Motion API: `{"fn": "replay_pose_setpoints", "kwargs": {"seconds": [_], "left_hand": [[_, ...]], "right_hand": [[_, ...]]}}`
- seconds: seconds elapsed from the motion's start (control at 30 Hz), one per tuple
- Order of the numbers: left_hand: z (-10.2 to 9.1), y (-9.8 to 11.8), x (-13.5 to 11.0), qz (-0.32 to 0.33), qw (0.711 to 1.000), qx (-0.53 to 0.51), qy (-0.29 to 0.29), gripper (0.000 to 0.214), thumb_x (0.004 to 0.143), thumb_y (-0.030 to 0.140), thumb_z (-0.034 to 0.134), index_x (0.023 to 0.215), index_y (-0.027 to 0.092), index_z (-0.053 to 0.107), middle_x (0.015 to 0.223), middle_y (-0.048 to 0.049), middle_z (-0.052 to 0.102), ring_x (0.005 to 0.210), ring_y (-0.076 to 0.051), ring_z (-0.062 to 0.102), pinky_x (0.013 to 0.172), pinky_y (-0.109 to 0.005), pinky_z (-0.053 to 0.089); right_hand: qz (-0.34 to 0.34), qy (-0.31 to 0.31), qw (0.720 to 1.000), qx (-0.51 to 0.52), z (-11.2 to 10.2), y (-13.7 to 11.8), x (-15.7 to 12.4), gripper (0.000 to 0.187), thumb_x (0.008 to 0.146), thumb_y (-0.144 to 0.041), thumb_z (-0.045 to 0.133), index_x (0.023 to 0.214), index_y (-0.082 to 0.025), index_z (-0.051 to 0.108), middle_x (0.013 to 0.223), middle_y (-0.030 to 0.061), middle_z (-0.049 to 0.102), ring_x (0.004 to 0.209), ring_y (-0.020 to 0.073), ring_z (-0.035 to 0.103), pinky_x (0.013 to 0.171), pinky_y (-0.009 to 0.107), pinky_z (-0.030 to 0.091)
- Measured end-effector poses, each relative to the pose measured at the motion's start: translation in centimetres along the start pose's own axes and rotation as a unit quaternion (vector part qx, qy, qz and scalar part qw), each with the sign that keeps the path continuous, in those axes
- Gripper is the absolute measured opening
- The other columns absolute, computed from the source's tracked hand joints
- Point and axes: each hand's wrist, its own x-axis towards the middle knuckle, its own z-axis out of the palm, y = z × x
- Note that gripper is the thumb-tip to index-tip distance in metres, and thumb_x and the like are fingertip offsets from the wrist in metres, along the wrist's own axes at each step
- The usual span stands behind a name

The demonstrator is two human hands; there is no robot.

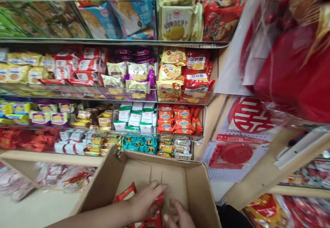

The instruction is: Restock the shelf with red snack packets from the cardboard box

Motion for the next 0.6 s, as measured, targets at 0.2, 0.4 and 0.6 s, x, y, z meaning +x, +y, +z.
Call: {"fn": "replay_pose_setpoints", "kwargs": {"seconds": [0.2,0.4,0.6], "left_hand": [[-3.3,3.6,1.6,0.032,0.951,-0.275,0.138,0.063,0.065,0.014,0.060,0.123,0.024,0.040,0.092,-0.0014,0.052,0.080,-0.013,0.050,0.075,-0.027,0.042],[-5.4,5.8,1.7,-0.029,0.828,-0.544,0.134,0.039,0.060,0.046,0.069,0.078,0.014,0.058,0.065,0.0033,0.052,0.058,-0.007,0.047,0.058,-0.023,0.040],[-4.1,5.5,0.3,0.001,0.804,-0.571,0.163,0.045,0.062,0.042,0.070,0.096,0.017,0.054,0.085,-0.0001,0.058,0.070,-0.009,0.052,0.062,-0.021,0.041]], "right_hand": [[-0.029,0.051,0.959,0.276,-4.4,-7.4,0.5,0.033,0.073,-0.043,0.058,0.093,-0.016,0.063,0.091,0.0080,0.067,0.083,0.0200,0.060,0.076,0.030,0.046],[-0.027,0.107,0.940,0.322,-6.7,-11.1,0.5,0.031,0.071,-0.039,0.062,0.094,-0.018,0.062,0.092,0.0059,0.066,0.083,0.0181,0.059,0.079,0.032,0.045],[-0.014,0.143,0.917,0.371,-4.8,-11.3,0.7,0.027,0.072,-0.037,0.062,0.092,-0.019,0.059,0.090,0.0044,0.065,0.084,0.0178,0.060,0.078,0.032,0.047]]}}
